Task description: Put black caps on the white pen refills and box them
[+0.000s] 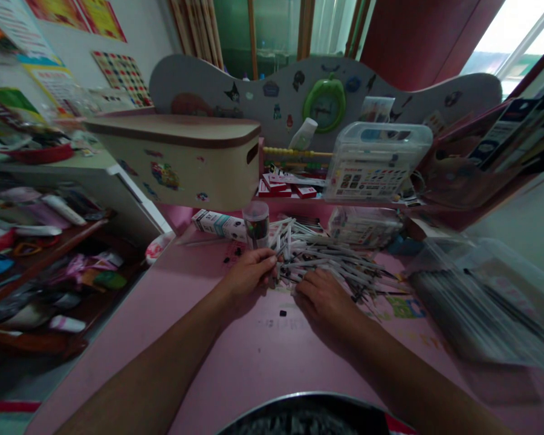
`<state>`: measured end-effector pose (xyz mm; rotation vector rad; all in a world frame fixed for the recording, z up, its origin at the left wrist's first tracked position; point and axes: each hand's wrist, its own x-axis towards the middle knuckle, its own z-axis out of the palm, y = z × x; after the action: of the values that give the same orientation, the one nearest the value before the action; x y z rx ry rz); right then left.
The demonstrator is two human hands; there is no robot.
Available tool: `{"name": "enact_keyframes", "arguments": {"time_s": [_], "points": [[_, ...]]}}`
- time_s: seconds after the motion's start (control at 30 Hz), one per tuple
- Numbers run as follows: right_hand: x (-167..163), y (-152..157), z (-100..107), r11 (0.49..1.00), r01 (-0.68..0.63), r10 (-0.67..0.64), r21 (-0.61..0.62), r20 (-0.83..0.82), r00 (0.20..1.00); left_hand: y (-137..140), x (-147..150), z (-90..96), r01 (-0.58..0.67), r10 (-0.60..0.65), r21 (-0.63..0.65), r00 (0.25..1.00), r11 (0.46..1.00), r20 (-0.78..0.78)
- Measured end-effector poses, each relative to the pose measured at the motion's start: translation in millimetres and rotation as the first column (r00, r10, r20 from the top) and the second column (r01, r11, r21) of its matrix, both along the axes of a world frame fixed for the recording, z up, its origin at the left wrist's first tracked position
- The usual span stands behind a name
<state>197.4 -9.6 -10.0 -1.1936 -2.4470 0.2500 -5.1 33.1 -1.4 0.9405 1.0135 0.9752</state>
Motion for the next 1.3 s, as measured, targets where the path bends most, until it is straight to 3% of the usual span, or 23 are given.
{"name": "enact_keyframes", "arguments": {"time_s": [0.23,0.5,0.77,0.93,1.13,1.23,1.3], "points": [[4,0,1,0.999,0.042,-0.043,-0.028,-0.052,0.998,-8,6,3.5,0.054,-0.055,0.039,0.998,0.998,0.04],[1,-1,0,0.995,0.081,-0.082,-0.05,-0.012,0.997,-23,13,6.8,0.171,-0.122,0.141,0.945,0.975,-0.303],[3,1,-1,0.993,0.04,-0.054,-0.115,-0.124,0.991,-32,16,11.8,0.312,-0.255,0.082,0.878,0.946,-0.405],[2,-3,5,0.988,0.044,-0.082,-0.149,-0.255,0.963,-32,17,8.5,0.279,-0.253,0.02,0.899,0.96,-0.358],[3,-1,12,0.984,0.076,-0.124,-0.163,-0.306,0.944,-29,23,-0.7,0.142,-0.142,-0.017,0.99,0.99,-0.02],[10,8,9,0.967,0.084,-0.181,-0.242,-0.411,0.893,-28,22,-4.1,0.118,-0.114,0.022,0.984,0.993,-0.136],[15,13,5,0.913,0.011,-0.266,-0.408,-0.573,0.775,-29,21,-2.6,0.144,-0.117,0.084,0.958,0.986,-0.262]]}}
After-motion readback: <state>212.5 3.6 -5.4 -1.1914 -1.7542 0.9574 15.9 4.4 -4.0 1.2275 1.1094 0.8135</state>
